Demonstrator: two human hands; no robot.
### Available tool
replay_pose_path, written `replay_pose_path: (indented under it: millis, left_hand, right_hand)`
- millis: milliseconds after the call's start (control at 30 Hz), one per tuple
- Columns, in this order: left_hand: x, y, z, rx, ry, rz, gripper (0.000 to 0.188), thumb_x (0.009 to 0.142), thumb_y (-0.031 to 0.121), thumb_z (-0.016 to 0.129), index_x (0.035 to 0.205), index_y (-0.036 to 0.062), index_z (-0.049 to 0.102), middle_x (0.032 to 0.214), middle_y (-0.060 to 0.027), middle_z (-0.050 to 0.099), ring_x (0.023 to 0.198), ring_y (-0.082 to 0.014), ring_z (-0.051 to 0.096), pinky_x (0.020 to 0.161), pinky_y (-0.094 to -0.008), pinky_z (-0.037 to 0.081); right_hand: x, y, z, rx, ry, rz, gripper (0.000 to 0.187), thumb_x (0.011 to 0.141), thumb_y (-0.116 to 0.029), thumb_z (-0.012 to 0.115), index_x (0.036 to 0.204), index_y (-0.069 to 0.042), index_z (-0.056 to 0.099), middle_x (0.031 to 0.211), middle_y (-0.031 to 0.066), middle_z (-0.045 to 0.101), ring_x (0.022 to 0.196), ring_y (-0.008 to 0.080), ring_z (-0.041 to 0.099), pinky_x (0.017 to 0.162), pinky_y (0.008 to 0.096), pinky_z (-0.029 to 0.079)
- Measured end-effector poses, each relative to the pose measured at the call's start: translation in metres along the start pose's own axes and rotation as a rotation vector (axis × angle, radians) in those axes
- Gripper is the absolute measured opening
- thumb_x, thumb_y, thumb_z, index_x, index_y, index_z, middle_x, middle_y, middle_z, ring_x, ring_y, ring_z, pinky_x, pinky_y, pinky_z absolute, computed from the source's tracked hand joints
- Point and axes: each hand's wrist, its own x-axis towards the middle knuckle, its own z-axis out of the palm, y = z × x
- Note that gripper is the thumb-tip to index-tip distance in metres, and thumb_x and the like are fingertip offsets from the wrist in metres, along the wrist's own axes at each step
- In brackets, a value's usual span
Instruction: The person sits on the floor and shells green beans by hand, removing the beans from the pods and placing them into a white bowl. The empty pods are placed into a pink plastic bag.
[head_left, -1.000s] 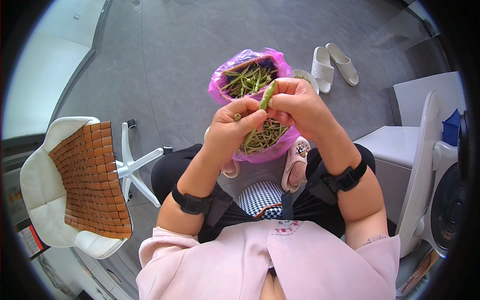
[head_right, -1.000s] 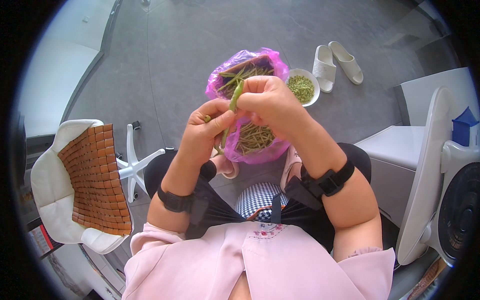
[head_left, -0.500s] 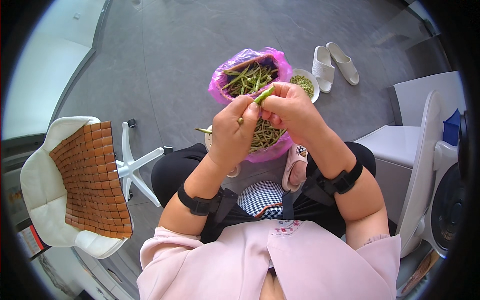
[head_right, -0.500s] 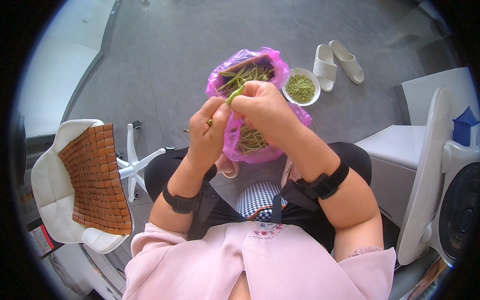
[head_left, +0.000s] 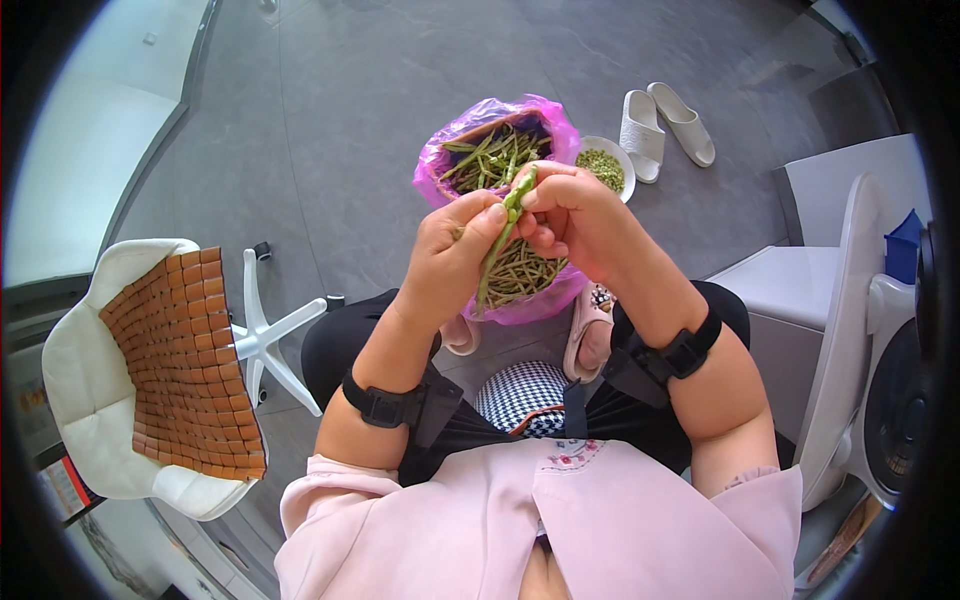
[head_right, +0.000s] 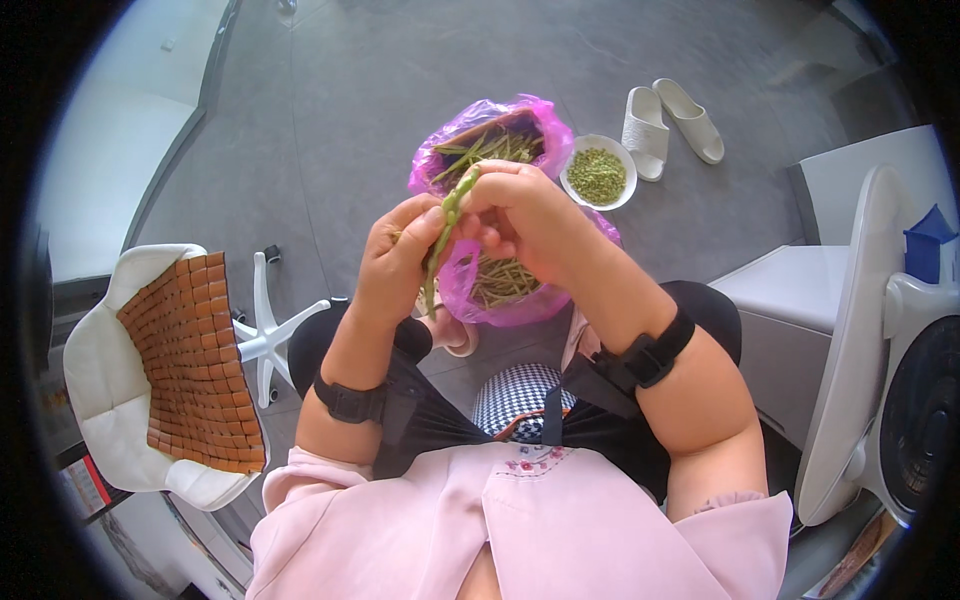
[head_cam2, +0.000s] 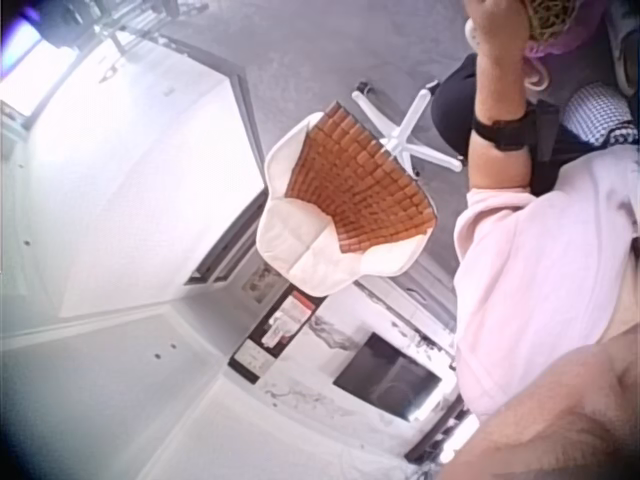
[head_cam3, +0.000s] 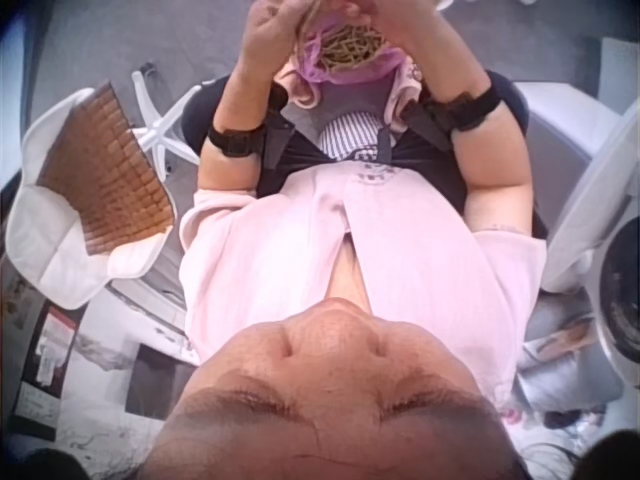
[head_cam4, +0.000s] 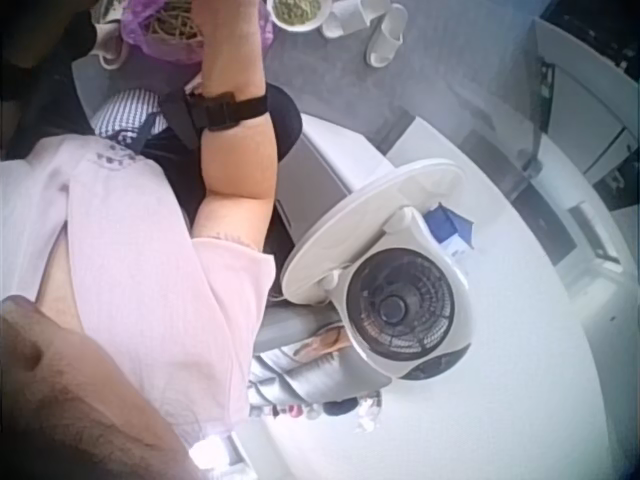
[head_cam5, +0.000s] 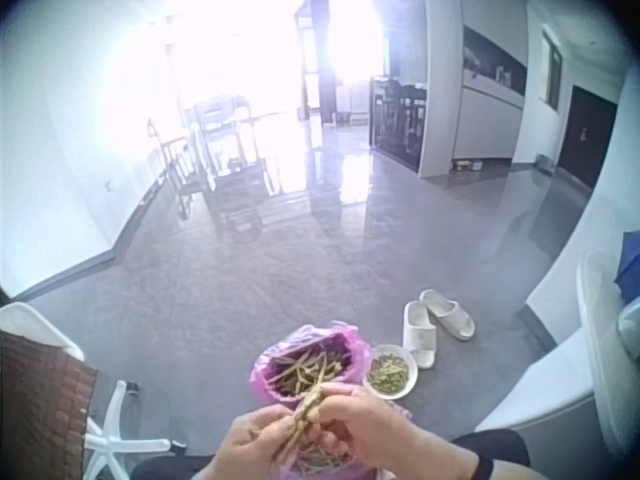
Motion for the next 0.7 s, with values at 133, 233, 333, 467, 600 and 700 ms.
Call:
replay_pose_path:
  millis: [133,233,333,467,600,700]
  left_hand:
    - [0.001,-0.003,0.001,0.240,0.050,0.164,0.018,0.090,0.014,0.044,0.090,0.0012,0.057,0.071,0.0007,0.053,0.065,-0.0032,0.046,0.055,-0.0169,0.037]
    - [0.000,0.001,-0.010,-0.154,-0.070,-0.084,0.019,0.088,0.016,0.046,0.088,0.0011,0.057,0.072,0.0005,0.053,0.065,-0.0033,0.046,0.055,-0.0172,0.036]
    - [0.003,0.005,-0.028,-0.401,-0.309,-0.194,0.019,0.087,0.018,0.048,0.088,0.0010,0.057,0.072,0.0014,0.053,0.063,-0.0026,0.046,0.054,-0.0169,0.036]
    - [0.002,0.010,-0.020,-0.197,-0.130,-0.248,0.019,0.085,0.019,0.049,0.087,0.0009,0.056,0.069,0.0024,0.052,0.061,-0.0019,0.045,0.052,-0.0168,0.035]
    - [0.003,0.012,-0.023,0.041,-0.105,-0.238,0.019,0.086,0.017,0.048,0.085,0.0007,0.058,0.066,0.0034,0.050,0.060,-0.0022,0.043,0.052,-0.0179,0.035]
    - [0.002,0.011,-0.022,0.221,-0.061,-0.157,0.020,0.086,0.017,0.049,0.083,-0.0001,0.059,0.065,0.0045,0.049,0.059,-0.0033,0.043,0.051,-0.0200,0.036]
  right_hand:
    - [-0.001,0.004,0.009,-0.185,0.065,-0.024,0.013,0.081,-0.013,0.061,0.082,-0.006,0.050,0.064,0.0023,0.052,0.047,0.0042,0.044,0.038,0.0161,0.031]
    - [0.003,0.013,0.007,-0.226,-0.023,-0.132,0.016,0.082,-0.016,0.064,0.084,-0.006,0.051,0.065,0.0010,0.052,0.047,0.0030,0.044,0.038,0.0149,0.029]
    - [-0.001,0.006,0.009,-0.198,-0.138,-0.095,0.019,0.077,-0.015,0.068,0.084,-0.005,0.054,0.064,-0.0012,0.051,0.049,0.0028,0.043,0.041,0.0157,0.028]
    - [0.003,0.004,0.000,-0.204,-0.164,-0.022,0.013,0.082,-0.009,0.061,0.089,-0.005,0.051,0.070,0.0038,0.057,0.048,0.0027,0.045,0.037,0.0151,0.029]
    - [0.004,0.003,-0.007,-0.192,-0.191,0.029,0.012,0.080,-0.004,0.059,0.089,-0.004,0.051,0.075,0.0087,0.060,0.049,0.0040,0.047,0.036,0.0153,0.029]
    - [0.005,0.003,-0.008,-0.166,-0.172,0.057,0.013,0.079,-0.001,0.057,0.090,-0.003,0.051,0.075,0.0086,0.059,0.050,0.0050,0.048,0.036,0.0157,0.030]
